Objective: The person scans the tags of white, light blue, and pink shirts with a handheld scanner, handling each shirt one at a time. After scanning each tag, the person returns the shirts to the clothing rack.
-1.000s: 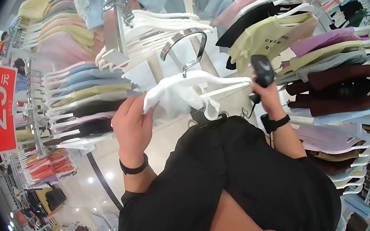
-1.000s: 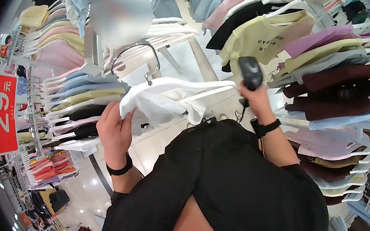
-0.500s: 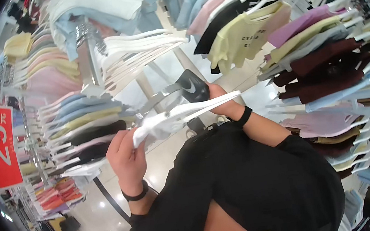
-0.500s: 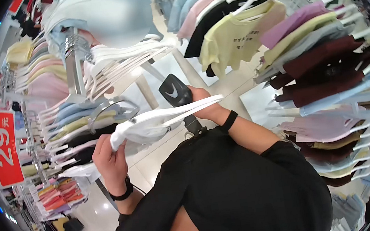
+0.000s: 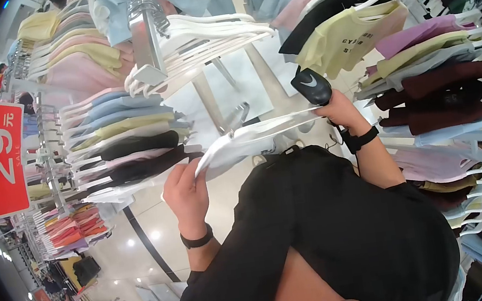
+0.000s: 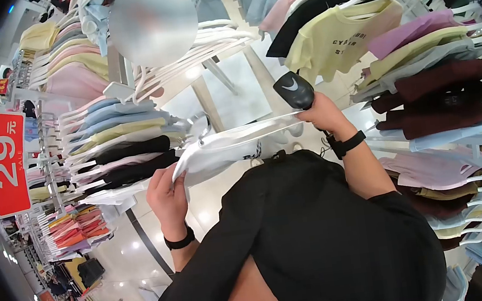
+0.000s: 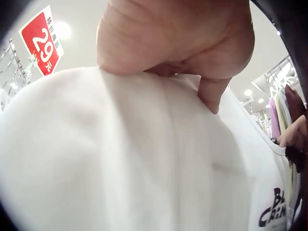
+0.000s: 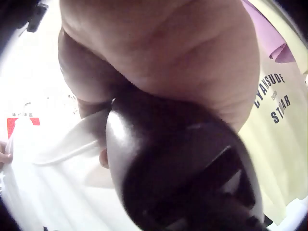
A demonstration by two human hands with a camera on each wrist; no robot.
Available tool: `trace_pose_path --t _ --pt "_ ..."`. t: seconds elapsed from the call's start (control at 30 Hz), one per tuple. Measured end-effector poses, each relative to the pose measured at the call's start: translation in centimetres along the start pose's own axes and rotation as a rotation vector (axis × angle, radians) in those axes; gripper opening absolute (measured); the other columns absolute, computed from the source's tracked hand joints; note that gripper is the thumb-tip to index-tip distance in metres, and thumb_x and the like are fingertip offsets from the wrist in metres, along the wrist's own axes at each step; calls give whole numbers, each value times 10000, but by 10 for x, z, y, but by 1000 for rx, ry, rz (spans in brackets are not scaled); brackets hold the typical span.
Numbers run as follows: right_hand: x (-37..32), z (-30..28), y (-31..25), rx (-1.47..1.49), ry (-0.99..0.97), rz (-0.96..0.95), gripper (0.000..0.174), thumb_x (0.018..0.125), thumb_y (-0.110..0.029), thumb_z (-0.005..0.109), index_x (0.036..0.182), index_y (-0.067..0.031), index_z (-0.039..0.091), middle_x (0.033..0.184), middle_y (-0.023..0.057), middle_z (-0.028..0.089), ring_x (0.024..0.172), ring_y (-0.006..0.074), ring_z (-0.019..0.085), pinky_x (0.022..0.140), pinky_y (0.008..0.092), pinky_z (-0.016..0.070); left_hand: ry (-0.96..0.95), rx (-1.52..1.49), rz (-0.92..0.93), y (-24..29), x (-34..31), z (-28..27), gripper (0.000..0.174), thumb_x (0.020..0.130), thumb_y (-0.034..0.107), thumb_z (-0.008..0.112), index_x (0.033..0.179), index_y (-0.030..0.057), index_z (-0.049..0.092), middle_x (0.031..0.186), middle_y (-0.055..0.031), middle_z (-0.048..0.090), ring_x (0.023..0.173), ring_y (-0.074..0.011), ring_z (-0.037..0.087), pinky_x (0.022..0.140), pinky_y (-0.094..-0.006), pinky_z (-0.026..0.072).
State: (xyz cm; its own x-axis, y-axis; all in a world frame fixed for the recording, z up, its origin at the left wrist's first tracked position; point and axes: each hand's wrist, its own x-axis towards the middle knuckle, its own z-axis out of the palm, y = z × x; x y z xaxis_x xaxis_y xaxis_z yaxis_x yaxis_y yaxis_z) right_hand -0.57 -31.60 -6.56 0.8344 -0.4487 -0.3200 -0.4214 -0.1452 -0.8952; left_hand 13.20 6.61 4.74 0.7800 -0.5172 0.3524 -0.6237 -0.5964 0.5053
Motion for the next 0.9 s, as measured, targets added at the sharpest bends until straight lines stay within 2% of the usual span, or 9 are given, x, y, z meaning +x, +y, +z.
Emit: trace_pose_path --t 0.07,0.17,0.3,0.4,0.53,0.57,0.67,0.77,0.9 --pt "-3 -3 1 -43 22 139 327 742 -121 764 1017 37 687 830 89 719 718 174 649 701 345 530 -38 -14 -1 -1 -2 6 202 788 36 794 983 76 762 761 -74 610 661 -274 591 593 -374 455" --pt "-13 9 -8 -68 9 115 331 735 -141 768 999 43 688 773 85 703 657 171 644 641 339 522 -67 -58 33 1 -4 19 194 793 40 790 978 90 762 764 -72 607 662 -281 589 596 -382 456" --pt "-33 24 -45 99 -33 131 355 766 -150 796 1033 50 676 820 77 707 686 155 640 650 332 516 -78 -68 49 10 4 23 208 795 40 788 994 96 766 776 -72 614 668 -288 591 602 -380 461" --pt "-44 13 -59 80 -89 110 414 811 -187 809 1132 29 662 903 43 687 791 120 629 719 300 518 -41 -73 37 8 9 20 218 797 28 782 1006 86 767 784 -74 619 665 -282 590 597 -369 461" --pt "-54 -2 -47 150 -106 -37 395 814 -121 794 1145 41 653 935 56 697 873 126 609 829 317 514 -34 -174 -4 3 14 14 209 806 -2 781 1007 51 759 793 -80 625 659 -251 583 589 -341 454" --pt "-58 -6 -44 71 -111 -106 394 812 -79 780 1168 33 655 973 63 709 912 140 611 875 324 512 -47 -171 -23 1 14 13 205 807 -3 783 1005 47 758 797 -81 629 662 -248 584 591 -337 454" --pt "-62 -5 -44 -7 -101 -140 445 803 -50 809 1222 -9 664 1080 29 718 983 141 630 915 318 513 -69 -184 -42 1 14 11 195 810 -1 786 999 38 756 799 -79 631 662 -239 578 595 -329 452" --pt "-65 0 -41 42 5 -265 467 811 -30 806 1242 23 633 1085 75 721 964 137 622 916 327 514 -43 -225 -28 5 16 12 182 821 2 785 997 34 755 786 -72 616 648 -231 559 589 -329 441" --pt "-79 5 -41 186 107 -250 556 816 -43 836 1316 2 597 1171 46 703 1023 127 627 929 311 513 37 -266 -10 4 16 14 170 838 2 777 1005 28 755 759 -62 583 620 -209 515 576 -328 417"
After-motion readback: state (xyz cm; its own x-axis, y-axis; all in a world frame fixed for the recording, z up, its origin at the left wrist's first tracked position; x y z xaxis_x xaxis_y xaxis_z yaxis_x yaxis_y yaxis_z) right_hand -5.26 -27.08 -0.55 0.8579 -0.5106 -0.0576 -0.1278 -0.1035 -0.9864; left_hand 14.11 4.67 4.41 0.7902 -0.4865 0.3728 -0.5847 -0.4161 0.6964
